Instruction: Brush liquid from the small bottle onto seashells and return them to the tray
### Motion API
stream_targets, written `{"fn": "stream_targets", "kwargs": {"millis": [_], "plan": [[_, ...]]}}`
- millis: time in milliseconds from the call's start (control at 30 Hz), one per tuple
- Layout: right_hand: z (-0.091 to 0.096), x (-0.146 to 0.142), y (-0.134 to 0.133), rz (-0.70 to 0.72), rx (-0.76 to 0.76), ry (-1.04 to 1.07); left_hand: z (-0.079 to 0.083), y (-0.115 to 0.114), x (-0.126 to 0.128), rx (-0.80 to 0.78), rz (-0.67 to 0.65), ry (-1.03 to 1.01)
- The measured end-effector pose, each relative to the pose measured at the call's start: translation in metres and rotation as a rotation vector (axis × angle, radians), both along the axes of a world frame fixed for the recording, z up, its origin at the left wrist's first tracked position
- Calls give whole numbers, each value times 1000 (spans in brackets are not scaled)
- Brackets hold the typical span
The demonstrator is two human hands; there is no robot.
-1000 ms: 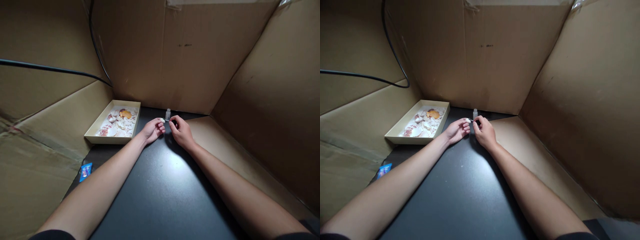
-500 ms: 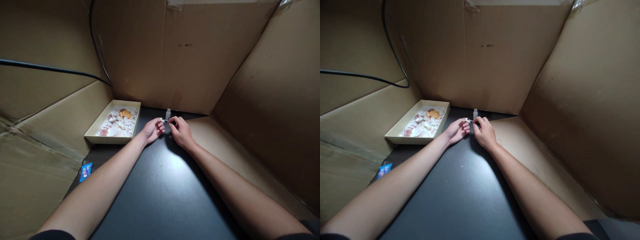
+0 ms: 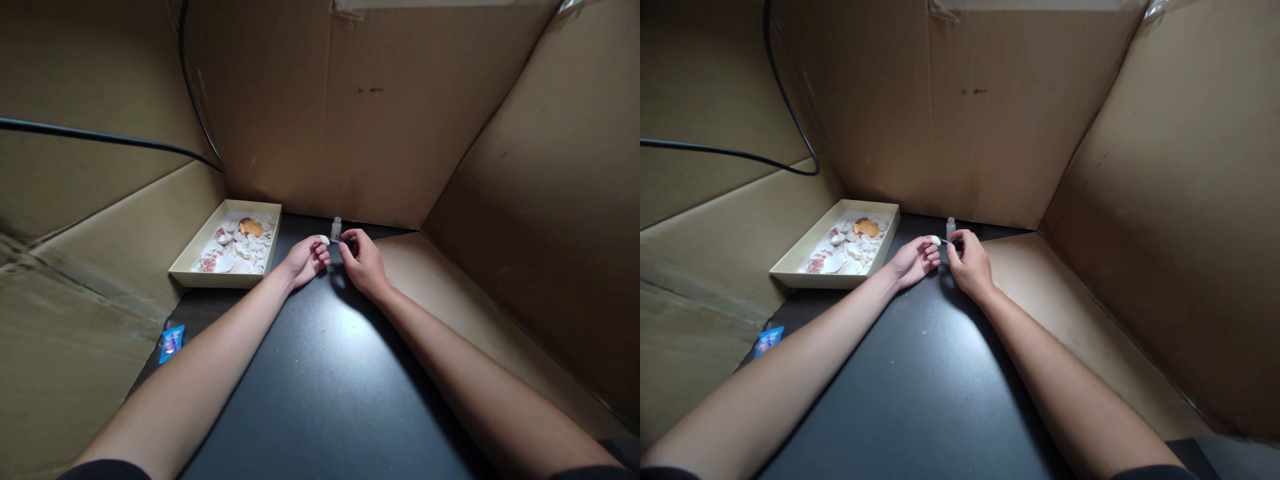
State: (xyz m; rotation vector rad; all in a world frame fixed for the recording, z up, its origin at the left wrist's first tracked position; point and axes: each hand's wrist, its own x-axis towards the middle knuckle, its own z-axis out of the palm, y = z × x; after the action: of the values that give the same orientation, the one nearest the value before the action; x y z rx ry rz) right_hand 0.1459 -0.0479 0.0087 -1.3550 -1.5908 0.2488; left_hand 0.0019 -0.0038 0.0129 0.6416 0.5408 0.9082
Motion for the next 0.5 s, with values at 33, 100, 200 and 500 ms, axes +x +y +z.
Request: {"fn": "stream_targets", "kwargs": {"millis": [33,100,200,500], "plan": [[0,0,0,-8,3,14,0,0,0,-3,-1,0],[0,0,0,4,26,18,0,0,0,-4,-2,1],[0,0,0,12,39,-27,0,0,0,-2,-2,0],[2,-1,-2,-12,38,-37,1,-1,0,-5,3,2]]}}
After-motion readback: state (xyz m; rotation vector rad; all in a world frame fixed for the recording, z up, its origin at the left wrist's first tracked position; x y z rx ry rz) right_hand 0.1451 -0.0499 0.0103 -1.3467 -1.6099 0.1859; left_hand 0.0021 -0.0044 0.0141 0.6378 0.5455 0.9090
